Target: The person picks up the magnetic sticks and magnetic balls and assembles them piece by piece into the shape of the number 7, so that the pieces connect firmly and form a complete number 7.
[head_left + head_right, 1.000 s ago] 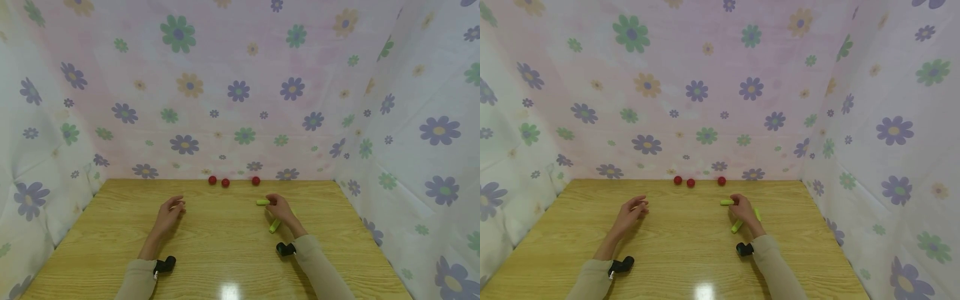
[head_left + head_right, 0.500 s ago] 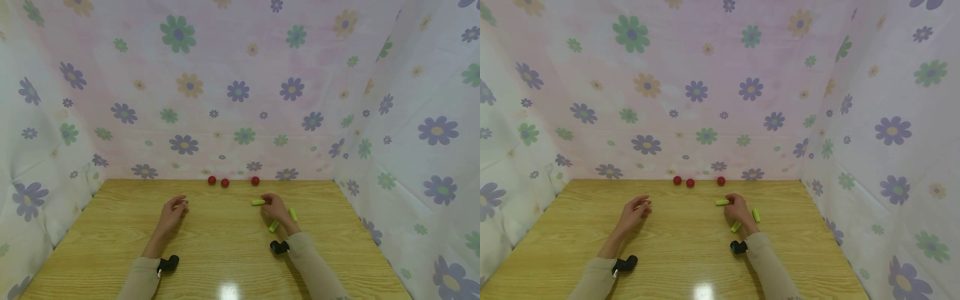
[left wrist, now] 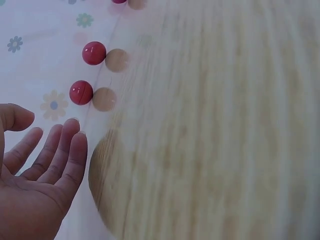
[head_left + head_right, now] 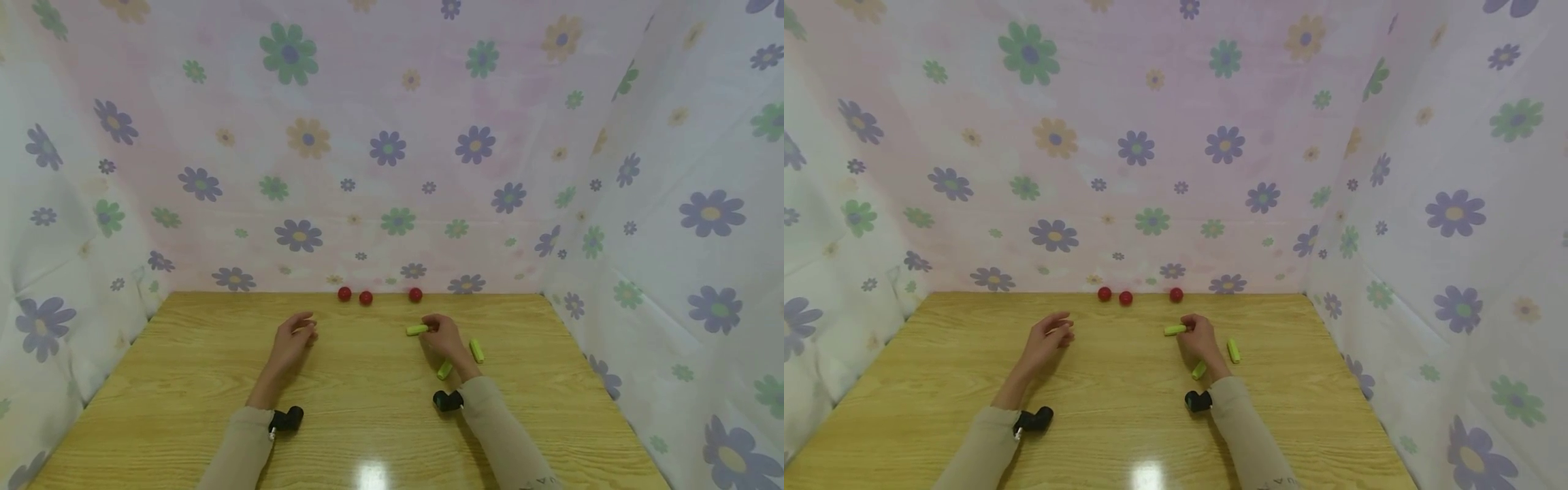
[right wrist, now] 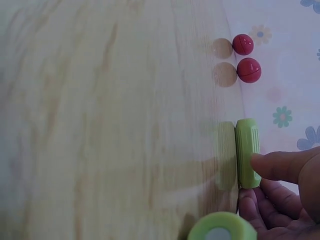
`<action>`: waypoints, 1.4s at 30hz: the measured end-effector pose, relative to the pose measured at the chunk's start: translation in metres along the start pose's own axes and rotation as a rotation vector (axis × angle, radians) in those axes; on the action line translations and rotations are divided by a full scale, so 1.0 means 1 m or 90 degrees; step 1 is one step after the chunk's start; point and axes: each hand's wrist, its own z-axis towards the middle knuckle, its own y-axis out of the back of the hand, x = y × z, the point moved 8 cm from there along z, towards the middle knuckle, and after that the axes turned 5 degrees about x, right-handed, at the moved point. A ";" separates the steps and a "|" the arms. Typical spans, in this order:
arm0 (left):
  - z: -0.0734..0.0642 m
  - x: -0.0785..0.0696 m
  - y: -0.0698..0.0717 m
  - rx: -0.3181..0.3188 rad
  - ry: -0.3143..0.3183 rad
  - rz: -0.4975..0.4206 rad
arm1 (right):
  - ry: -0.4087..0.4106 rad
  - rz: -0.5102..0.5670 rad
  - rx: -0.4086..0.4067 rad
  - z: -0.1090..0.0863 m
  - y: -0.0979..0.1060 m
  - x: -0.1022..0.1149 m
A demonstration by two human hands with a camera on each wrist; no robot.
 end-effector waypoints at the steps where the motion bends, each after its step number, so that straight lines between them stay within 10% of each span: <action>1: 0.001 -0.001 0.000 -0.002 -0.004 0.011 | 0.004 -0.001 -0.001 0.000 0.000 0.000; 42: 0.034 0.003 -0.015 -0.011 -0.024 -0.009 | 0.049 0.006 0.045 -0.002 -0.023 0.021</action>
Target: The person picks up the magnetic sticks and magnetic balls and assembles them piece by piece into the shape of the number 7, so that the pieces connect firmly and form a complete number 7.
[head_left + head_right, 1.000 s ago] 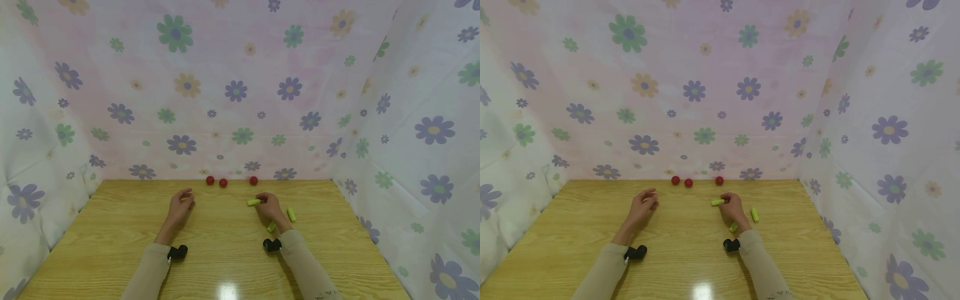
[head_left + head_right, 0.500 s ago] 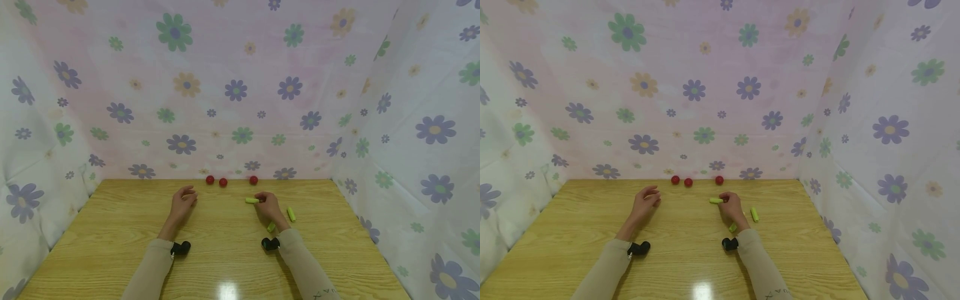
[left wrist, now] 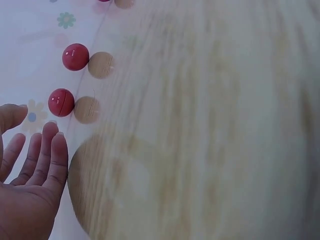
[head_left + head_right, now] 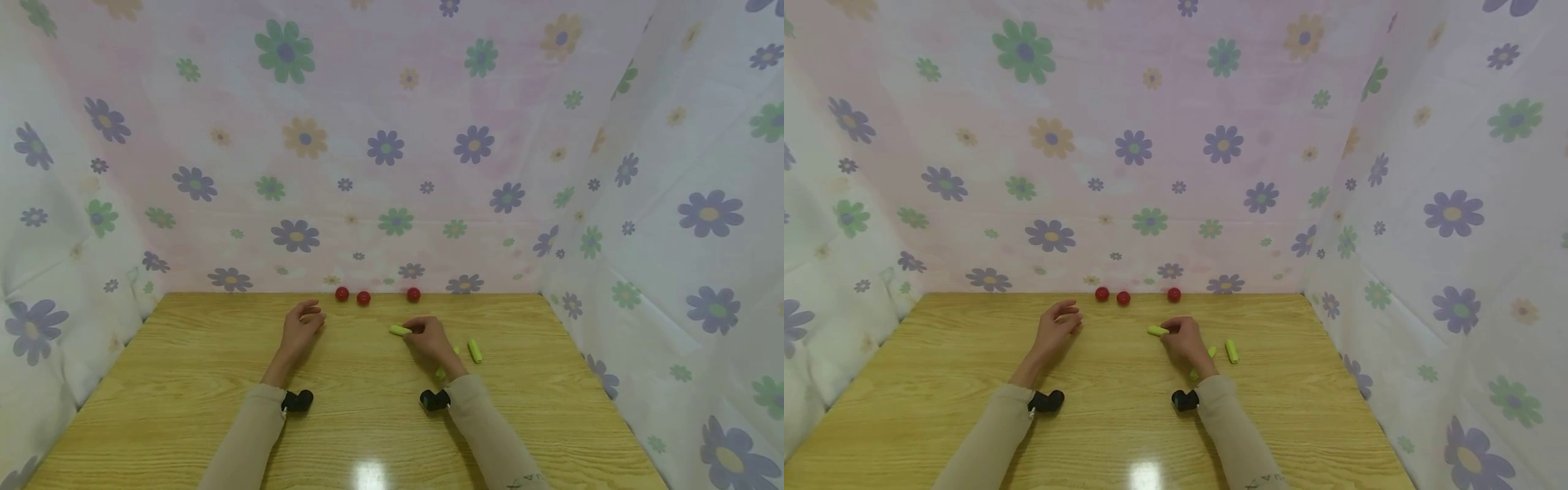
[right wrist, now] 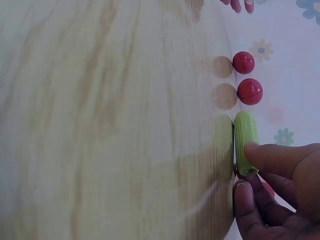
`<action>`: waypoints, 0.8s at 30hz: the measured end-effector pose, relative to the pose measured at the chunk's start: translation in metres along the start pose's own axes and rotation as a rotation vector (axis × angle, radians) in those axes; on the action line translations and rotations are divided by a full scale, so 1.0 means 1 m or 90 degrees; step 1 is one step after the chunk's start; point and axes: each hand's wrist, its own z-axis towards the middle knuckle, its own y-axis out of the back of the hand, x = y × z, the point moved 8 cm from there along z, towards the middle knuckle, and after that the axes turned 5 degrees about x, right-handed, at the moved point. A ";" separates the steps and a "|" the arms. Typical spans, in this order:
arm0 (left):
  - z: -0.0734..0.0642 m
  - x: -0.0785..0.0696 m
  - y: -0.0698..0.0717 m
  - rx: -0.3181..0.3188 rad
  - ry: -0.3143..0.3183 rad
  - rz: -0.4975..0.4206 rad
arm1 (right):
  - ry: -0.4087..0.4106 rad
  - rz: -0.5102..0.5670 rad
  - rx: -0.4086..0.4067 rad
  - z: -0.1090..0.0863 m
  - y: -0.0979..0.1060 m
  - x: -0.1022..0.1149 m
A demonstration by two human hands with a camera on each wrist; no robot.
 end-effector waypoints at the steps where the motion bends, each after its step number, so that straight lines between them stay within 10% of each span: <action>1: 0.001 0.000 0.000 -0.002 0.000 -0.001 | 0.003 0.000 0.005 0.000 -0.002 0.001; 24: 0.017 0.003 -0.003 -0.045 0.017 -0.036 | -0.006 0.047 0.041 0.011 -0.021 0.001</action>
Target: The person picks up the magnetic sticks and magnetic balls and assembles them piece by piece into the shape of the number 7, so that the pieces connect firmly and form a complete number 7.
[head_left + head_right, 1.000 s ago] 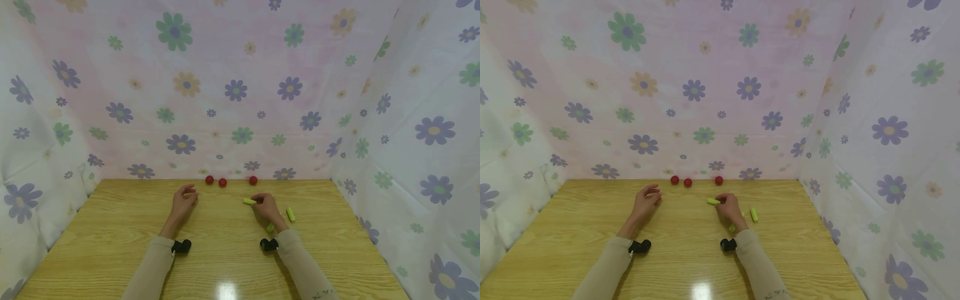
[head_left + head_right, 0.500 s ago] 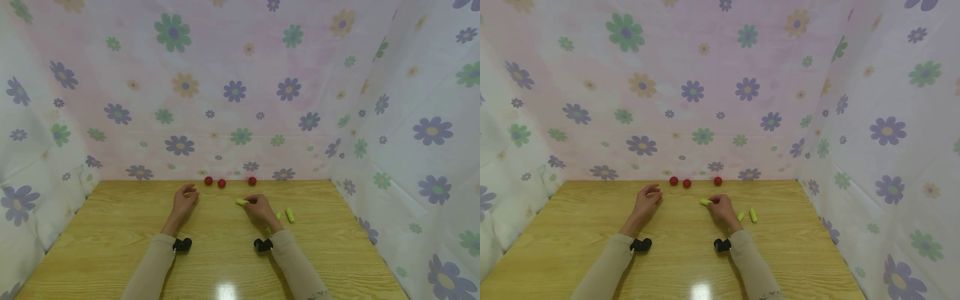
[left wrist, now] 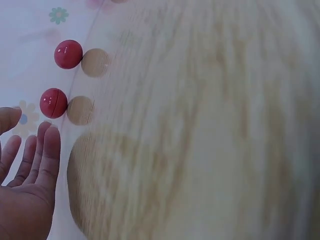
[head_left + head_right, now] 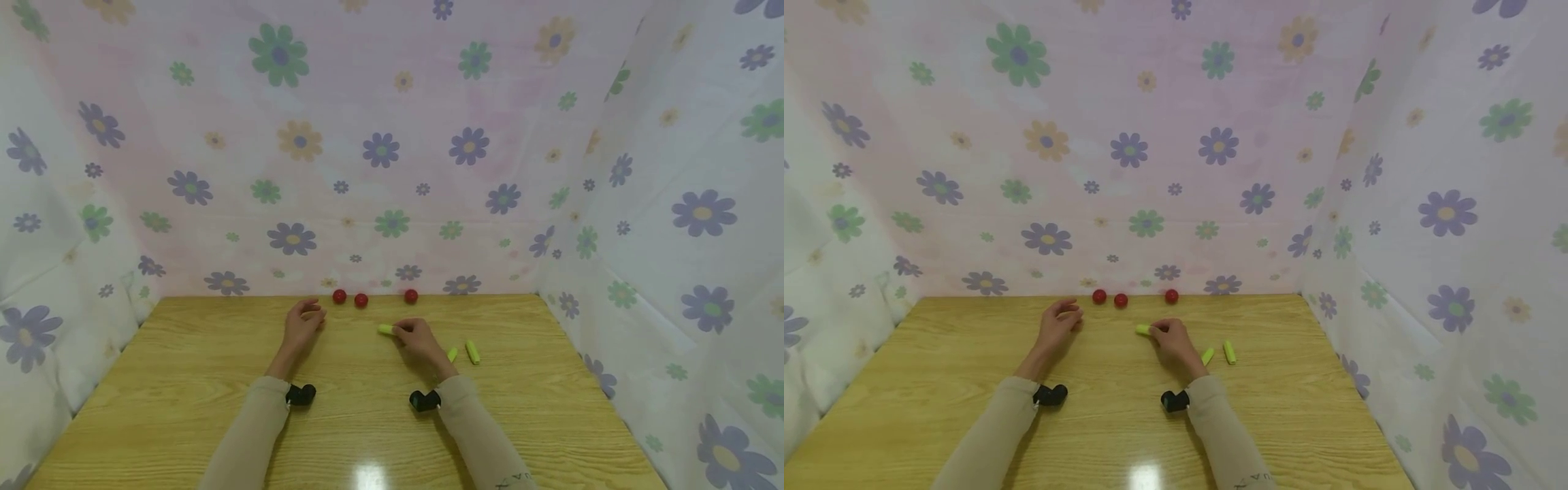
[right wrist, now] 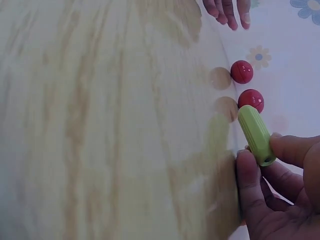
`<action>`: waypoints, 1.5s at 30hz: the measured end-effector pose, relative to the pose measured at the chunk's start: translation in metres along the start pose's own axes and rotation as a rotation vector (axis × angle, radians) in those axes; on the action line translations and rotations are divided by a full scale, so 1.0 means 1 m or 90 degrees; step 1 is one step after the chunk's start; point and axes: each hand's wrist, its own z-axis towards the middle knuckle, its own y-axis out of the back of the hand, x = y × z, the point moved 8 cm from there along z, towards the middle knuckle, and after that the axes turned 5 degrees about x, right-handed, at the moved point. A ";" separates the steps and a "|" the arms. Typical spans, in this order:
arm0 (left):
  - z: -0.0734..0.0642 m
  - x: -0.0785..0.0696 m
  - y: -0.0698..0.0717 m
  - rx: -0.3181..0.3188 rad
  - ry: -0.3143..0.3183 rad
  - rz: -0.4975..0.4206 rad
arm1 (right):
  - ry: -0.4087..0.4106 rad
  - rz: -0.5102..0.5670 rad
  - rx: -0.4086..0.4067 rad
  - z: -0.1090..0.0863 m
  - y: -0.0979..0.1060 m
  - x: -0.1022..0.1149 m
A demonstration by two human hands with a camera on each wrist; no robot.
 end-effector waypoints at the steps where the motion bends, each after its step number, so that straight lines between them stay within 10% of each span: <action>1: 0.001 0.000 -0.002 0.001 0.000 -0.009 | -0.002 0.001 -0.001 0.000 0.000 -0.001; 25: 0.023 0.002 -0.021 -0.021 0.035 -0.028 | -0.039 0.123 0.014 -0.004 -0.005 -0.012; 45: 0.040 0.003 -0.035 -0.045 0.045 -0.006 | 0.003 0.005 0.033 -0.004 -0.005 -0.008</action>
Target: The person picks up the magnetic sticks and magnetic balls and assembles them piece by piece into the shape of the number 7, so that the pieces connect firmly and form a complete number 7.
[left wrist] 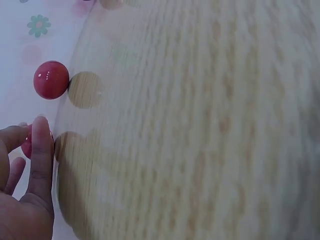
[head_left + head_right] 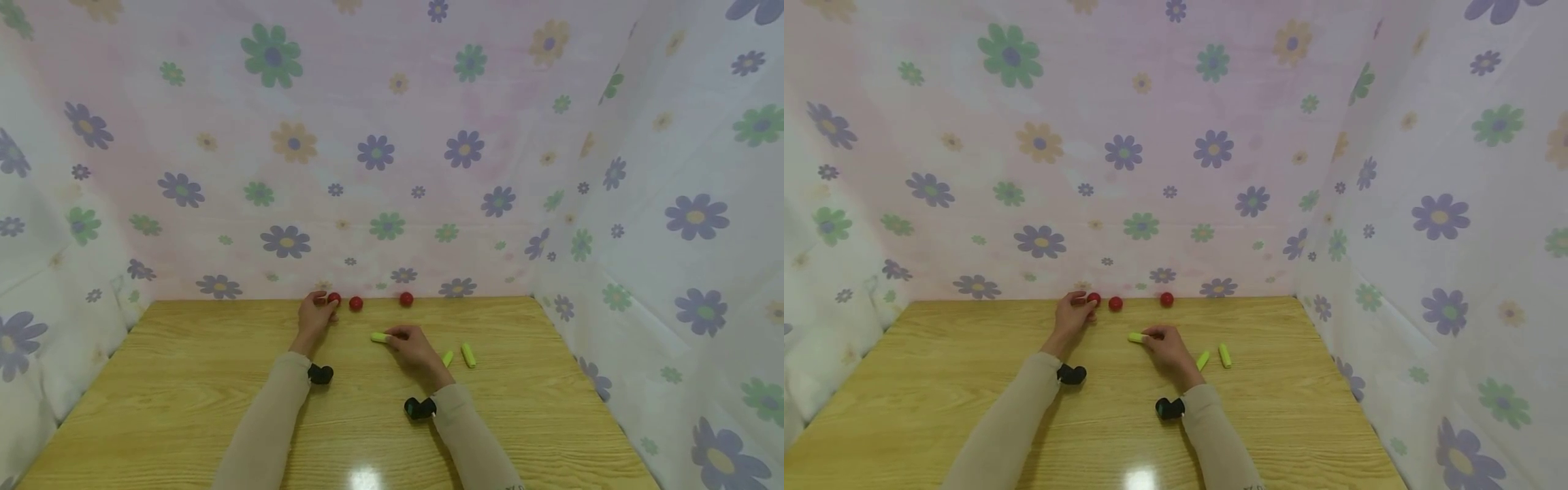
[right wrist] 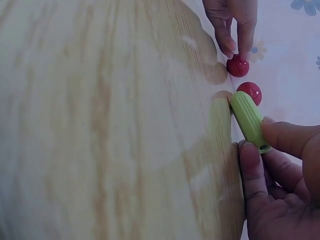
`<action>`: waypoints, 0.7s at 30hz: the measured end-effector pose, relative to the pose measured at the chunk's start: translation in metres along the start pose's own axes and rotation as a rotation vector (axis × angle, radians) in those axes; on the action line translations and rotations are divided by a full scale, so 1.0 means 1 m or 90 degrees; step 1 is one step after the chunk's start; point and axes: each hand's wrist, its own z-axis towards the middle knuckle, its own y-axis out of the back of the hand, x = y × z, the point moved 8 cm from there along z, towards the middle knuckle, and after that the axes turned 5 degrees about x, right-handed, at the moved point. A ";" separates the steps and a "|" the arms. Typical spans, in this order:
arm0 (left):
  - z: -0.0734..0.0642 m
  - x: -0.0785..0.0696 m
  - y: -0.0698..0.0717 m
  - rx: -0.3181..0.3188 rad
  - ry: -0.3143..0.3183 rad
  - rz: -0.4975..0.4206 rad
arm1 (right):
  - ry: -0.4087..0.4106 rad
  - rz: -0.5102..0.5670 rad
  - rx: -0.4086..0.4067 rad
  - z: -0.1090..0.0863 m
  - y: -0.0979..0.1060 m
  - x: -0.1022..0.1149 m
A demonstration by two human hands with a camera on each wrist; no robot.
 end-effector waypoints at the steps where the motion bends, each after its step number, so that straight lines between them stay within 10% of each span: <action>1: 0.001 0.000 -0.001 -0.005 -0.001 0.009 | 0.000 0.000 -0.002 0.000 0.000 0.000; 10: 0.003 -0.005 0.006 -0.073 -0.049 0.210 | 0.002 0.020 0.004 0.000 -0.007 0.004; 21: -0.008 0.009 0.009 -0.036 -0.023 -0.007 | -0.019 0.033 -0.010 -0.003 -0.003 -0.001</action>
